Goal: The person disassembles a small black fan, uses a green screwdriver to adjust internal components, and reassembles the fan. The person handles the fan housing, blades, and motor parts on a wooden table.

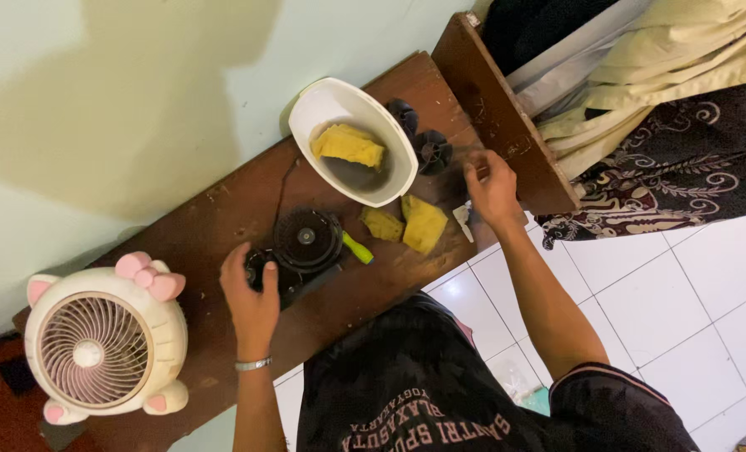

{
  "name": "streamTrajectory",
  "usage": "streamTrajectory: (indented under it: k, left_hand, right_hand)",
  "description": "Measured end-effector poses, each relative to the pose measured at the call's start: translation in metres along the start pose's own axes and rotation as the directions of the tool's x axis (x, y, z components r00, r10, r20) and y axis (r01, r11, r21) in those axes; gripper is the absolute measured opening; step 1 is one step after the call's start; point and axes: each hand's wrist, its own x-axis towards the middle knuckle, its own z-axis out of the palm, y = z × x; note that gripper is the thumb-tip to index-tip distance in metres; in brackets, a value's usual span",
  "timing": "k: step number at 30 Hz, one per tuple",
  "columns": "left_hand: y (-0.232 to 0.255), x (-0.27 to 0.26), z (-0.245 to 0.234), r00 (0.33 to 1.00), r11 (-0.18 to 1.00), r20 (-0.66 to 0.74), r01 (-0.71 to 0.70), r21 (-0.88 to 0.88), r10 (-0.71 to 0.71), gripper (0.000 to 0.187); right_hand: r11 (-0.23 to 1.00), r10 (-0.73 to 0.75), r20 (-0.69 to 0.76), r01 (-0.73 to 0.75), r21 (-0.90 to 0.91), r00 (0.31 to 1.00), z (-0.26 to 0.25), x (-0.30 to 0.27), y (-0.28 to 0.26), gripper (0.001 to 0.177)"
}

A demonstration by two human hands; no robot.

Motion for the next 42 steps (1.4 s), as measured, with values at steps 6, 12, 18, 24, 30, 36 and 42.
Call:
streamTrajectory:
  k: [6, 12, 18, 24, 30, 36, 42]
  left_hand:
    - [0.031, 0.012, 0.036, 0.991, 0.999, 0.129, -0.026, -0.047, 0.032, 0.049]
    - [0.048, 0.022, 0.05, 0.973, 0.997, 0.226, -0.029, -0.069, 0.044, 0.048]
    - [0.055, 0.028, 0.049, 0.963, 0.997, 0.266, 0.048, -0.064, -0.029, 0.046]
    - [0.057, 0.028, 0.049, 0.958, 0.996, 0.286, 0.04, -0.083, -0.014, 0.045]
    - [0.061, 0.026, 0.049, 0.951, 0.992, 0.308, 0.069, -0.109, -0.032, 0.045]
    - [0.072, 0.019, 0.043, 0.959, 0.981, 0.258, -0.069, -0.183, 0.116, 0.041]
    - [0.102, 0.019, 0.024, 0.951, 0.955, 0.257, -0.098, -0.281, 0.173, 0.04]
  right_hand:
    - [0.994, -0.024, 0.149, 0.04, -0.105, 0.989, -0.008, 0.021, -0.003, 0.034]
    - [0.974, -0.101, 0.25, 0.147, -0.172, 0.963, 0.007, 0.034, -0.013, 0.052]
    - [0.973, -0.014, 0.334, 0.089, -0.212, 0.943, 0.027, 0.035, -0.016, 0.064]
    - [0.98, 0.003, 0.33, 0.062, -0.188, 0.944, 0.033, 0.035, -0.016, 0.06]
    - [0.997, -0.024, 0.202, 0.037, -0.061, 0.979, 0.008, 0.026, -0.034, 0.05]
    - [0.991, -0.125, 0.008, 0.125, 0.039, 0.992, -0.035, -0.012, -0.09, 0.049]
    - [0.906, -0.42, -0.087, 0.412, -0.093, 0.904, -0.05, -0.068, -0.159, 0.051]
